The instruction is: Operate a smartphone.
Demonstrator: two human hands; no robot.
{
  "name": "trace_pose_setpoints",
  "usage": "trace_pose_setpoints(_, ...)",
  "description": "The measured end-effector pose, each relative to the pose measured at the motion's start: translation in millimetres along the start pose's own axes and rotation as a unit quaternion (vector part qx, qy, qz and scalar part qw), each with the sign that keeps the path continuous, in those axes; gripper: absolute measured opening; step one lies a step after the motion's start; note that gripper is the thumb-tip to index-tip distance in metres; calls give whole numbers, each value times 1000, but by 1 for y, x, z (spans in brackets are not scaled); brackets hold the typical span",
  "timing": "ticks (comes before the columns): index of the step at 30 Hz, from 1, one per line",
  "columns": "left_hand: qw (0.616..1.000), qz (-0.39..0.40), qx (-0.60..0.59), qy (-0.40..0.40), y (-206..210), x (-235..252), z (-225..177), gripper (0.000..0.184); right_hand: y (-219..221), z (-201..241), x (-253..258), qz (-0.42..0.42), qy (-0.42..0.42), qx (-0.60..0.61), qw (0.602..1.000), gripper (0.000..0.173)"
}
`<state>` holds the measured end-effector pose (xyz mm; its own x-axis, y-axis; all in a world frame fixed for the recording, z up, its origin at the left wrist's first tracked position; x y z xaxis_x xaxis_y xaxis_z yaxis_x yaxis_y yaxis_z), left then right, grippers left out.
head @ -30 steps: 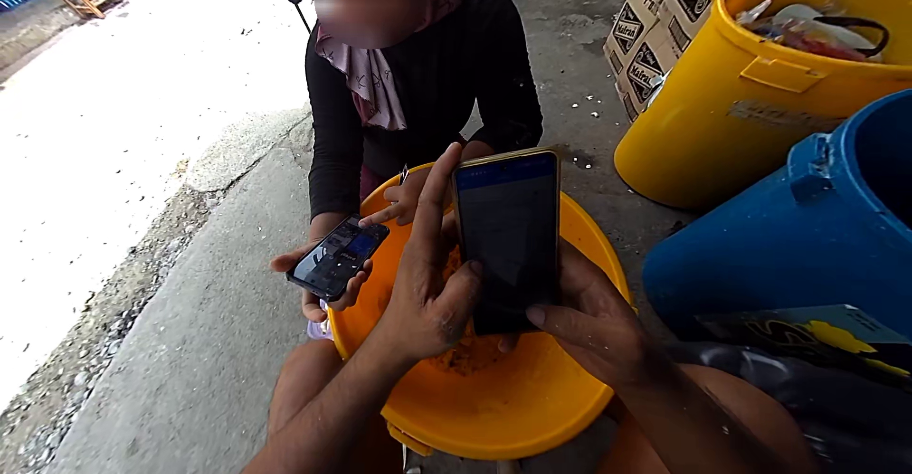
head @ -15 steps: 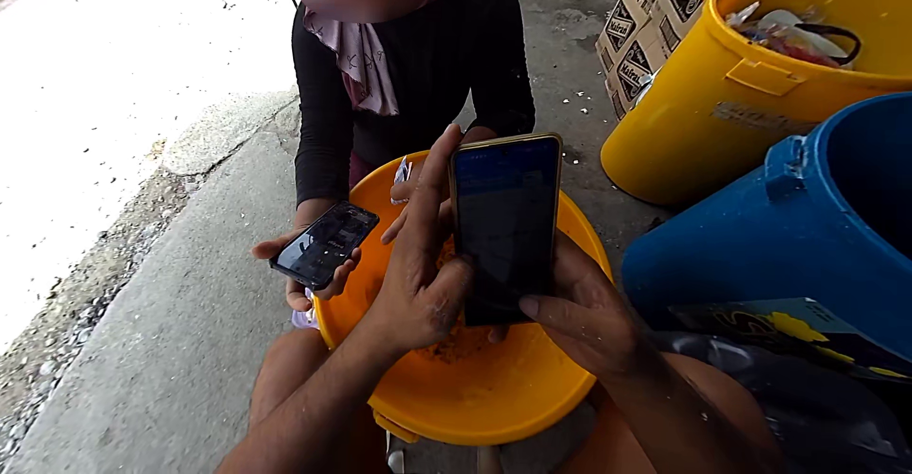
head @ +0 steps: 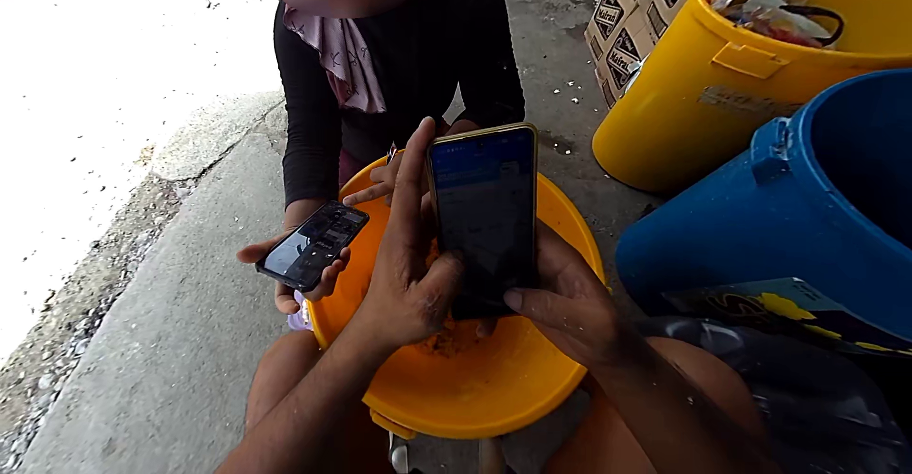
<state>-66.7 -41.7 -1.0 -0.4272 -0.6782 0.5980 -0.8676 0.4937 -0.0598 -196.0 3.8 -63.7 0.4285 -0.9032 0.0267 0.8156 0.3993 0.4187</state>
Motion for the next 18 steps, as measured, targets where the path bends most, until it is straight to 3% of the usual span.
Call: trace_pose_setpoints(18, 999, 23, -32, 5, -3, 1, 3, 105, -1, -1, 5, -5, 15, 14, 1000, 58)
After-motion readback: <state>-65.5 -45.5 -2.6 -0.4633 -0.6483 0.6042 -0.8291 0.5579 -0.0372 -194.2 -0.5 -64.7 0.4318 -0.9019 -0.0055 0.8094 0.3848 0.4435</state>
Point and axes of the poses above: each hand's wrist, its own x-axis towards the middle knuckle, its own y-axis out of the palm, z = x × y, the point moved 8 cm from there along x, towards the middle knuckle, and after that the axes turned 13 degrees about y, right-handed, at the moved point
